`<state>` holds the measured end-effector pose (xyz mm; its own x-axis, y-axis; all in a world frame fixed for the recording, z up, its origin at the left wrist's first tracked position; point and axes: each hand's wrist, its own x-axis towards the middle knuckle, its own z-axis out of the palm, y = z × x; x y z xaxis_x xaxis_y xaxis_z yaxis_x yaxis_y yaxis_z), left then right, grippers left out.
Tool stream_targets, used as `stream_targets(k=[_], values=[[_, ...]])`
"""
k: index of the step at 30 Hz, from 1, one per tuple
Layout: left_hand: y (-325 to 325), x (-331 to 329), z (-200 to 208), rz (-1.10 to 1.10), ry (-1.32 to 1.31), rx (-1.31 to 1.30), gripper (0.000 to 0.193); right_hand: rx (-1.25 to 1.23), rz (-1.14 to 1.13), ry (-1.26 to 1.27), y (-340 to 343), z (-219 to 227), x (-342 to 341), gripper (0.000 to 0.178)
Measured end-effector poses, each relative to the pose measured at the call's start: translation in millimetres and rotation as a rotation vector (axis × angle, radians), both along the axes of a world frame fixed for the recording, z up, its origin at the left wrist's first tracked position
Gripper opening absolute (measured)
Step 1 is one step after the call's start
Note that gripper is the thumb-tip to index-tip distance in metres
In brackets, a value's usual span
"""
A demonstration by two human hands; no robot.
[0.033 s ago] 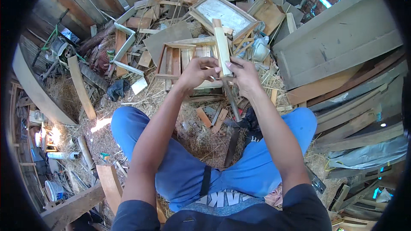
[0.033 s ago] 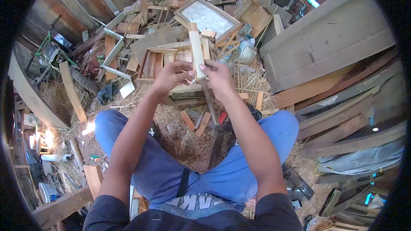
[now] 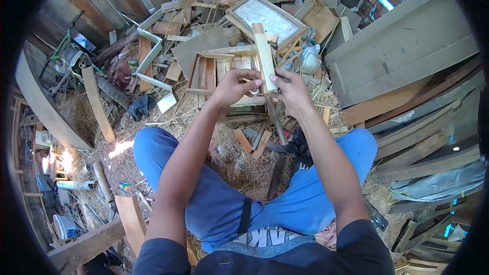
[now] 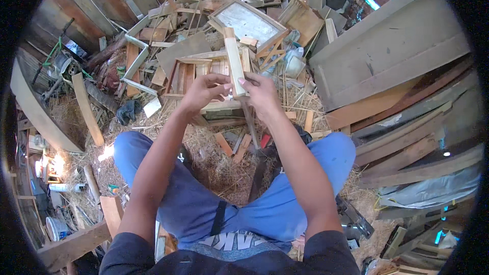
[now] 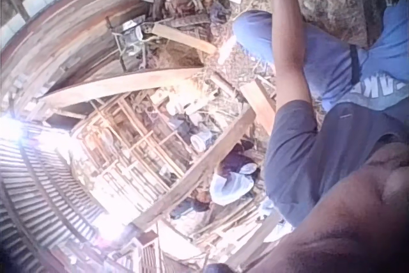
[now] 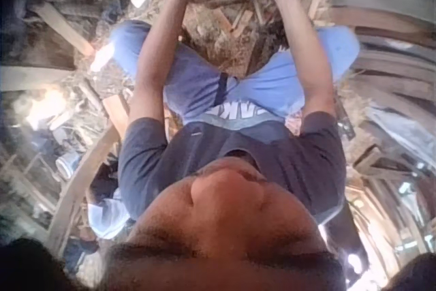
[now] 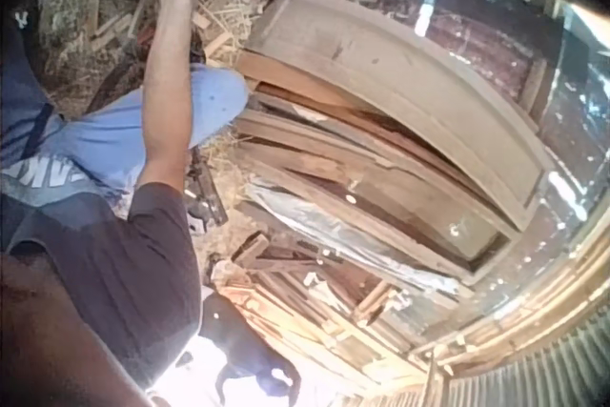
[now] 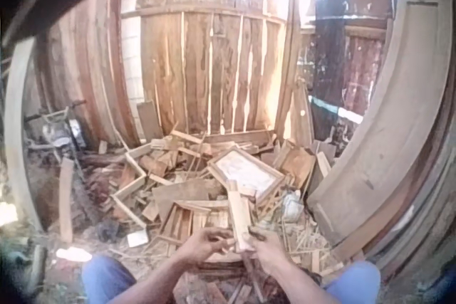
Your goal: The person holds a small wooden frame by hand, inserts a wooden slat into the frame, and hammers the slat into place.
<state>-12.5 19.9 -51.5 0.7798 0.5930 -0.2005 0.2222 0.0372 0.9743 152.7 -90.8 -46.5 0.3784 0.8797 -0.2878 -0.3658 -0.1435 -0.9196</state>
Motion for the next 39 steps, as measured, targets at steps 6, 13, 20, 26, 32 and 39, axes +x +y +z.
stream_targets(k=[6,13,20,26,32,39], values=[[-5.6,-17.4,25.1,0.301,-0.292,-0.131,0.055,0.012,0.117,-0.285,-30.9,-2.1,-5.2,0.036],[-3.5,-35.3,31.7,0.318,-0.514,-0.139,0.059,0.063,0.113,-0.452,-50.4,-0.6,-29.0,0.030],[-6.7,-38.8,30.3,0.408,-0.593,-0.169,0.047,0.376,-0.039,-1.037,-57.7,20.5,-44.9,0.034],[-10.8,-39.5,32.8,0.348,-0.671,-0.219,0.045,0.391,-0.084,-1.004,-55.2,18.7,-46.3,0.035],[-9.0,-38.0,25.9,0.275,-0.659,-0.178,0.053,0.329,-0.064,-0.861,-50.0,20.5,-48.2,0.033],[-6.9,-38.7,27.8,0.215,-0.650,-0.221,0.059,0.345,-0.096,-0.927,-46.3,22.4,-48.1,0.034]])
